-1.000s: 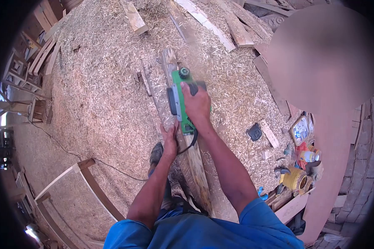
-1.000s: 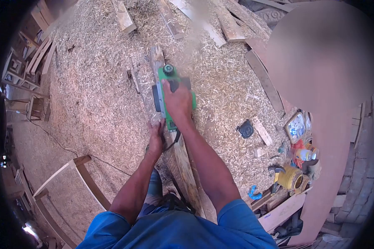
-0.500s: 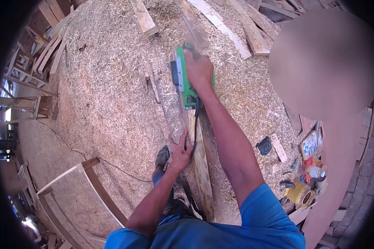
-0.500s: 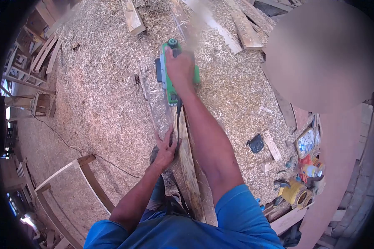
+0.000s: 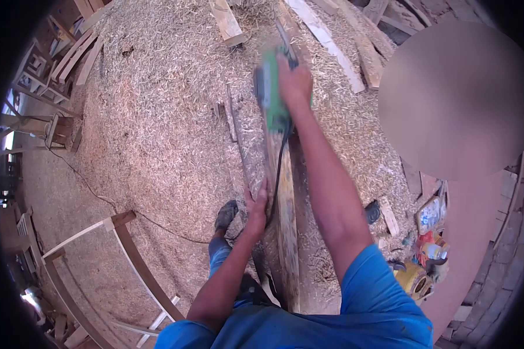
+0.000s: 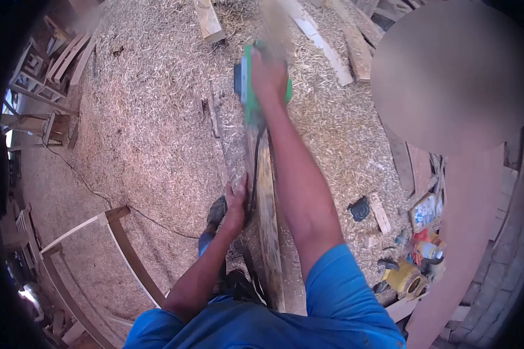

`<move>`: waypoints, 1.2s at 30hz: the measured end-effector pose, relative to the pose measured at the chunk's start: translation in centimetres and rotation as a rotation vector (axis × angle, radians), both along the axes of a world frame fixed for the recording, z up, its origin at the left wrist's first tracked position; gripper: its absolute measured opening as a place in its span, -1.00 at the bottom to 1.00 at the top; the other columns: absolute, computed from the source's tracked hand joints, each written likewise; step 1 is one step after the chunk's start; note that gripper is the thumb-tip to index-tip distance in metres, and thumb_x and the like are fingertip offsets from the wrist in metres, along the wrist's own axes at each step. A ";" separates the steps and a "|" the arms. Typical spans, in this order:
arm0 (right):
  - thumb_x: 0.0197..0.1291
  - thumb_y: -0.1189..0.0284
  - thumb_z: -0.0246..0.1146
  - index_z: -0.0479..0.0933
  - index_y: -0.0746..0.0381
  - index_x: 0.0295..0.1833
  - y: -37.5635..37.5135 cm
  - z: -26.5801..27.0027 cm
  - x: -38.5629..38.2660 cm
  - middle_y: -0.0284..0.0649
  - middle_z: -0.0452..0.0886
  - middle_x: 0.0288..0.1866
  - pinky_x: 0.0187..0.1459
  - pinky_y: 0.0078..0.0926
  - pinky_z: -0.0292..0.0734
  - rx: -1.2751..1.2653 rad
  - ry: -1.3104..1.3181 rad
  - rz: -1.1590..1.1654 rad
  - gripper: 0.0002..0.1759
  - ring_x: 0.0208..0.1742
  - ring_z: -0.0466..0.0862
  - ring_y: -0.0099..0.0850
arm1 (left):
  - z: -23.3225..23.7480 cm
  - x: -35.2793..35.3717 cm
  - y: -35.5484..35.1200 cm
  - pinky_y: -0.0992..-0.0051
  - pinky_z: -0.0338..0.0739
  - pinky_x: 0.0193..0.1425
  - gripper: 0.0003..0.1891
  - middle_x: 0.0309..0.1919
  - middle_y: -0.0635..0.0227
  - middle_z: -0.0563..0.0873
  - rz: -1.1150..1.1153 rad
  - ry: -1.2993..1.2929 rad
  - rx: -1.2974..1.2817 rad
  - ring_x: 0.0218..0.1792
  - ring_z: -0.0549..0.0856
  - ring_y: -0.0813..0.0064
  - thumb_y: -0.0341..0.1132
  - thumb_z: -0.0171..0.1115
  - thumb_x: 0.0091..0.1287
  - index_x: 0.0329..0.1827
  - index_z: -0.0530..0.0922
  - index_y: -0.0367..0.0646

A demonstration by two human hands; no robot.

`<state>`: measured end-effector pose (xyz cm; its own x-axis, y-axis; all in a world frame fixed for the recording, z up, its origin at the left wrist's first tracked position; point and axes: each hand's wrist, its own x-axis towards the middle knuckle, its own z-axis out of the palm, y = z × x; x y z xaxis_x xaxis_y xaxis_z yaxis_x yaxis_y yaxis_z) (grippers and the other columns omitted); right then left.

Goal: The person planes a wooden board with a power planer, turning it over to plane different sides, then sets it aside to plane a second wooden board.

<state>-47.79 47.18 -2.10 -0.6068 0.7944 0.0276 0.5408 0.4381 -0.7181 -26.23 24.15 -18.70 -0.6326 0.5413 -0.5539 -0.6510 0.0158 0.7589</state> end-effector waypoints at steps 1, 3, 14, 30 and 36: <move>0.38 -0.35 0.22 0.64 0.64 0.22 -1.3 0.0 2.8 0.44 0.71 0.20 0.40 0.03 0.57 -0.036 -0.079 -0.019 0.06 0.28 0.75 0.24 | -0.2 -0.1 0.0 0.17 -0.19 0.85 -0.25 0.82 -0.02 -0.48 0.040 -0.052 0.024 0.83 -0.16 0.07 0.31 -0.06 0.69 0.80 0.30 0.13; 0.45 -0.26 0.23 0.69 0.48 0.20 -4.5 -1.8 10.1 0.37 0.77 0.09 0.27 0.09 0.62 0.000 -0.090 -0.061 -0.12 0.18 0.77 0.25 | -1.9 -0.1 0.1 0.17 -0.17 0.85 -0.21 0.83 0.09 -0.40 0.071 -0.048 0.133 0.82 -0.10 0.10 0.34 -0.08 0.68 0.81 0.27 0.08; 0.38 0.20 0.52 0.64 0.31 0.06 -29.6 -2.0 57.2 0.05 0.76 -0.28 -0.22 -0.06 0.66 -0.246 -0.084 -0.204 -0.59 -0.23 0.83 0.06 | -1.0 -0.2 0.9 0.16 -0.15 0.86 -0.06 0.77 -0.32 -0.09 -0.205 0.327 -0.224 0.76 0.02 -0.21 0.22 0.45 0.40 0.80 0.29 0.15; 0.41 0.02 0.47 0.60 0.36 -0.08 -18.1 -2.6 35.6 0.20 0.71 -0.38 -0.28 0.11 0.63 -0.039 0.011 -0.113 -0.46 -0.31 0.77 0.26 | -4.4 -0.9 0.5 0.10 -0.10 0.84 -0.02 0.79 0.13 0.21 -0.030 -0.168 0.312 0.75 0.19 0.08 0.52 -0.24 0.62 0.80 0.23 -0.10; 0.42 -0.06 0.43 0.61 0.41 -0.07 -15.5 -2.7 31.5 0.27 0.73 -0.31 -0.20 0.13 0.66 -0.055 -0.008 -0.098 -0.37 -0.23 0.79 0.30 | -3.4 2.9 -0.3 0.05 -0.04 0.79 -0.20 0.66 -0.06 0.32 0.258 0.275 0.068 0.70 0.19 0.04 0.27 -0.11 0.69 0.70 0.34 -0.24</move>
